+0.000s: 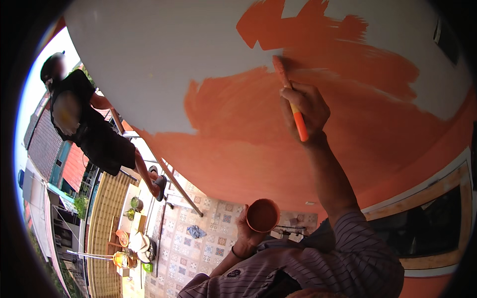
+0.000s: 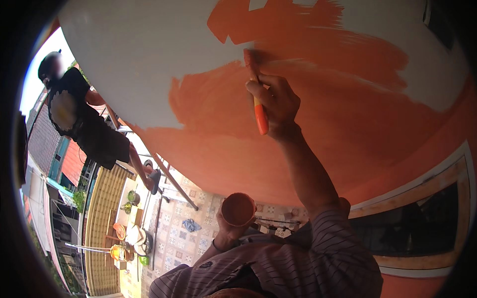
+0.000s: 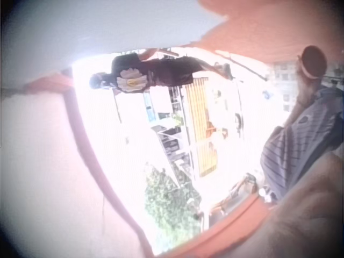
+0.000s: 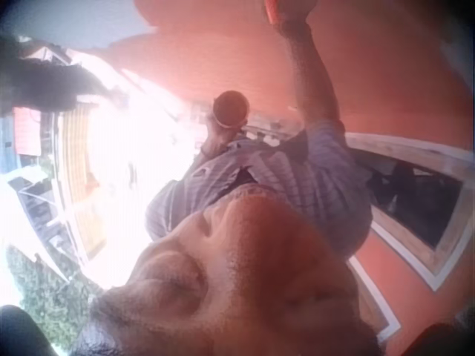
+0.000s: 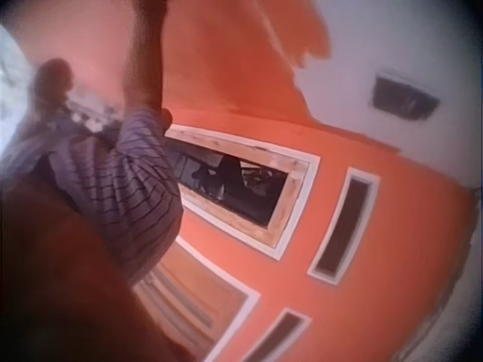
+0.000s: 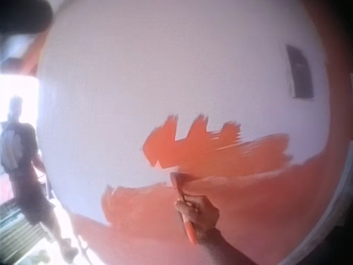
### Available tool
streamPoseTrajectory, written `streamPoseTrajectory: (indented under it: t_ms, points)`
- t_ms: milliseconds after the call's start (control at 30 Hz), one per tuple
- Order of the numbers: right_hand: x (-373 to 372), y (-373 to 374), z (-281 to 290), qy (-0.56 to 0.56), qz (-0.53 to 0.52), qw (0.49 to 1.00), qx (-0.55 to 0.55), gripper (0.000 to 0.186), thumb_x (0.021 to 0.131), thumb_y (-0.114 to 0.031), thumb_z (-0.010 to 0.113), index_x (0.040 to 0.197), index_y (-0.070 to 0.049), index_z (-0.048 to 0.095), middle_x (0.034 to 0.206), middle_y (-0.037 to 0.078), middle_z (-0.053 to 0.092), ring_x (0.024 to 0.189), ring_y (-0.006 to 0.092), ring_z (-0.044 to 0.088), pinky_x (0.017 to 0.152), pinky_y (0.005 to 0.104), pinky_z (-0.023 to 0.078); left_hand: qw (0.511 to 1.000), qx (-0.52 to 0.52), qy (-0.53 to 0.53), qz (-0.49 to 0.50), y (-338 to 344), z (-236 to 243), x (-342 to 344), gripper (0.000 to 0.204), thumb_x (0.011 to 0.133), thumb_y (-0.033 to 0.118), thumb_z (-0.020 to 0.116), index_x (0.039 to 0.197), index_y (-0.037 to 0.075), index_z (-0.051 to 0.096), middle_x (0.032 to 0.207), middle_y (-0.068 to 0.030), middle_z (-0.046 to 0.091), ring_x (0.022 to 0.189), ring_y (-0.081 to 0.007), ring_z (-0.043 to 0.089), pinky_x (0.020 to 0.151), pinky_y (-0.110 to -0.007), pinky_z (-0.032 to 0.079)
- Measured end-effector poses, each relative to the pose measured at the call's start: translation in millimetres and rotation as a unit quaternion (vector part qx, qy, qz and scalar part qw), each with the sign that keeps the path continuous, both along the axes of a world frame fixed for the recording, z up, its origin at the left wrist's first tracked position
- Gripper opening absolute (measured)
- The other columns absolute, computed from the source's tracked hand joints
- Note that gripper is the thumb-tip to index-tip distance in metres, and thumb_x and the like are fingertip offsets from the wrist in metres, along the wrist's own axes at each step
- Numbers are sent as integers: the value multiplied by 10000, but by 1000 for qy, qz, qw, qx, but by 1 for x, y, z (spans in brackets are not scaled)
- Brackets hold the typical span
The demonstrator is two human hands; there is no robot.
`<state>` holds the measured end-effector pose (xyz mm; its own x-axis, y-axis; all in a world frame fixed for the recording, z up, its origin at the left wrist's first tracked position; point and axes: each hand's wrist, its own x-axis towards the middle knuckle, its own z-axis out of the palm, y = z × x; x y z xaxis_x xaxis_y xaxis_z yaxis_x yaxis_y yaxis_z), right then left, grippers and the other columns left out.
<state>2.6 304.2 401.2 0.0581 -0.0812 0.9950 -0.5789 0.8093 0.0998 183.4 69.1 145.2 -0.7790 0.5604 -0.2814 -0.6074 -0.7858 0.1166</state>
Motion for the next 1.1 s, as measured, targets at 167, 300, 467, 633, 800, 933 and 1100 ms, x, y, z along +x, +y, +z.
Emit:
streamPoseTrajectory:
  t_ms: [167, 300, 467, 633, 800, 933, 1100]
  points:
    - [32, 71, 38, 136, -51, 980, -134, 262, 918, 131, 731, 1110, -48, 723, 963, 63, 653, 784, 124, 649, 607, 295, 557, 997, 47, -41, 35, -7, -16, 7, 597, 1025, 580, 556, 1401, 123, 632, 1435, -163, 636, 1329, -418, 602, 1011, -656, 552]
    - [14, 16, 34, 84, -76, 987, -113, 295, 865, 150, 740, 1018, -103, 736, 948, 43, 598, 754, 140, 634, 596, 289, 553, 997, 68, -29, 20, -20, -26, 7, 601, 1025, 581, 557, 1403, 120, 631, 1443, -166, 632, 1322, -427, 607, 1007, -674, 551]
    - [-9, -50, 16, -38, 8, 998, 42, 281, 832, 72, 796, 1024, -126, 739, 896, 34, 613, 777, 174, 649, 618, 308, 547, 998, 55, -23, 30, -19, -32, 2, 628, 1023, 599, 551, 1414, 112, 622, 1448, -181, 624, 1310, -452, 606, 962, -684, 570]
    - [6, 14, 74, 101, 14, 993, -66, 228, 864, 102, 753, 996, -83, 734, 841, 45, 607, 716, 166, 618, 589, 302, 534, 991, 100, -63, 59, -21, -35, 4, 632, 1029, 590, 553, 1416, 95, 615, 1439, -199, 618, 1307, -473, 595, 952, -682, 576]
    - [-6, -16, 93, 116, -143, 980, 70, 263, 829, 101, 759, 987, -107, 734, 869, 37, 583, 731, 185, 623, 594, 287, 537, 992, 98, -64, 49, -25, -32, 1, 618, 1038, 583, 544, 1406, 93, 622, 1428, -193, 626, 1297, -461, 603, 951, -666, 585]
    - [-17, -71, 67, -51, -82, 970, 223, 213, 858, 31, 756, 992, -132, 729, 840, 32, 564, 718, 190, 614, 621, 298, 549, 994, 91, -39, 41, -27, -23, -1, 601, 1040, 576, 550, 1393, 97, 633, 1410, -175, 646, 1278, -428, 627, 944, -653, 593]
    - [-9, -33, 172, -166, -33, 971, 168, 163, 876, -8, 761, 993, -115, 723, 963, 11, 677, 792, 183, 672, 628, 320, 559, 996, 57, -45, 60, -28, -17, -2, 602, 1046, 594, 535, 1371, 102, 649, 1397, -160, 660, 1244, -416, 656, 949, -635, 601]
